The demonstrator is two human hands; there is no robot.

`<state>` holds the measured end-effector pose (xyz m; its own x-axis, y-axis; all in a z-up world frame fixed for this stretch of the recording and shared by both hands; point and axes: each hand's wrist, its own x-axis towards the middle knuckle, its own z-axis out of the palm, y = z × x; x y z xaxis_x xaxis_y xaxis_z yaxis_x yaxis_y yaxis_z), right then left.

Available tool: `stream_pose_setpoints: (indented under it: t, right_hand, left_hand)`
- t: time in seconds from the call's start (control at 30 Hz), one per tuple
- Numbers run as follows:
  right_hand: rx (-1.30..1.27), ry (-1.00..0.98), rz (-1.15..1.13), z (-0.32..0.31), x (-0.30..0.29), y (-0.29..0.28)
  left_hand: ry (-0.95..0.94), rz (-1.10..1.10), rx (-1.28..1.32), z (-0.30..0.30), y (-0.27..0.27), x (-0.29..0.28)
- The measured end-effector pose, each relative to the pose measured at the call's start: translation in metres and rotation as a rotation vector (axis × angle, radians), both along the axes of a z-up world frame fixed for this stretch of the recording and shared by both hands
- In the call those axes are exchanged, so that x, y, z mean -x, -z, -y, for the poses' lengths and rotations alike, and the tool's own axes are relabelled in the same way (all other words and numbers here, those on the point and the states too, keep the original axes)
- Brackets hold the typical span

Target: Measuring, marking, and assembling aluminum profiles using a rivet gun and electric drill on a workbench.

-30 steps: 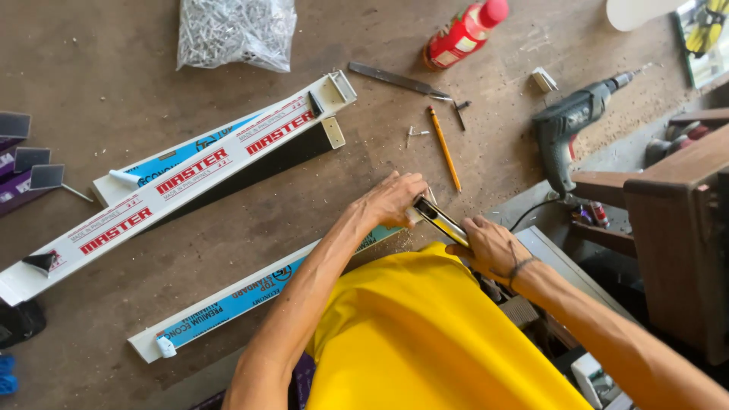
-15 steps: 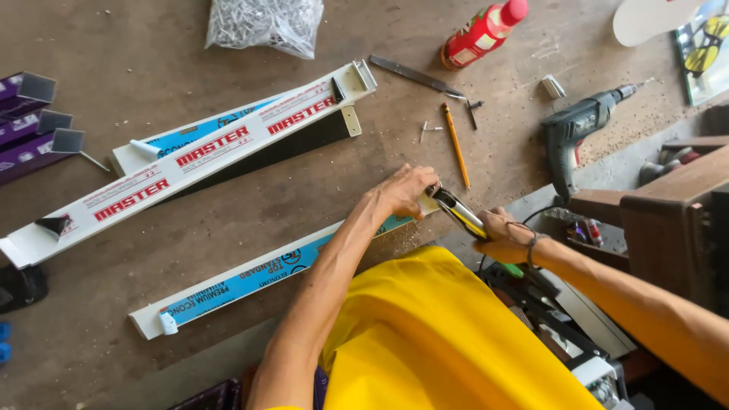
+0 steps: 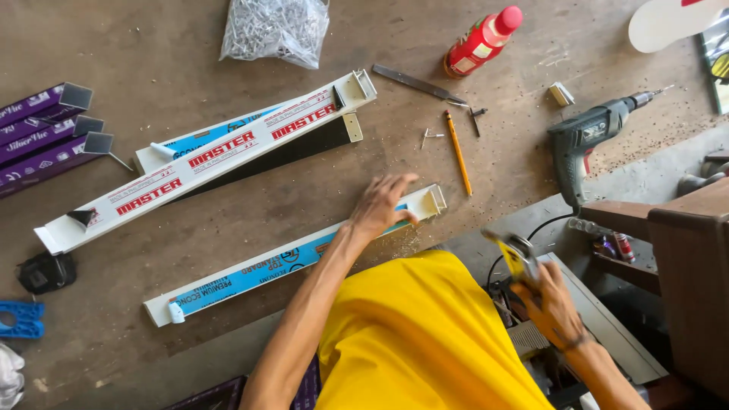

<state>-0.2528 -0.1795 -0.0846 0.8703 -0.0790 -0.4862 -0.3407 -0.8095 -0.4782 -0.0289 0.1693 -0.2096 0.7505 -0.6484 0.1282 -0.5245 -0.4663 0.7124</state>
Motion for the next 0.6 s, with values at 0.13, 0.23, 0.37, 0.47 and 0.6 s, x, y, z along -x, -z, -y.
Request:
stream_pose_setpoints:
  t: [0.13, 0.23, 0.37, 0.47, 0.6]
  right_hand:
    - [0.316, 0.039, -0.179, 0.031, 0.026, -0.014]
    - [0.534, 0.054, -0.736, 0.034, -0.009, -0.044]
    - [0.412, 0.249, -0.446, 0.051, -0.012, -0.037]
    - [0.237, 0.415, -0.207, 0.048, -0.042, -0.045]
    - [-0.273, 0.516, 0.139, 0.029, -0.093, -0.059]
  left_hand:
    - [-0.123, 0.07, -0.041, -0.03, -0.03, 0.025]
    - [-0.194, 0.073, -0.132, -0.047, -0.048, 0.038]
    - [-0.149, -0.02, -0.337, -0.076, -0.058, 0.057]
    - [-0.132, -0.039, -0.366, -0.081, -0.059, 0.06]
    - [-0.156, 0.039, -0.341, -0.091, -0.063, 0.052]
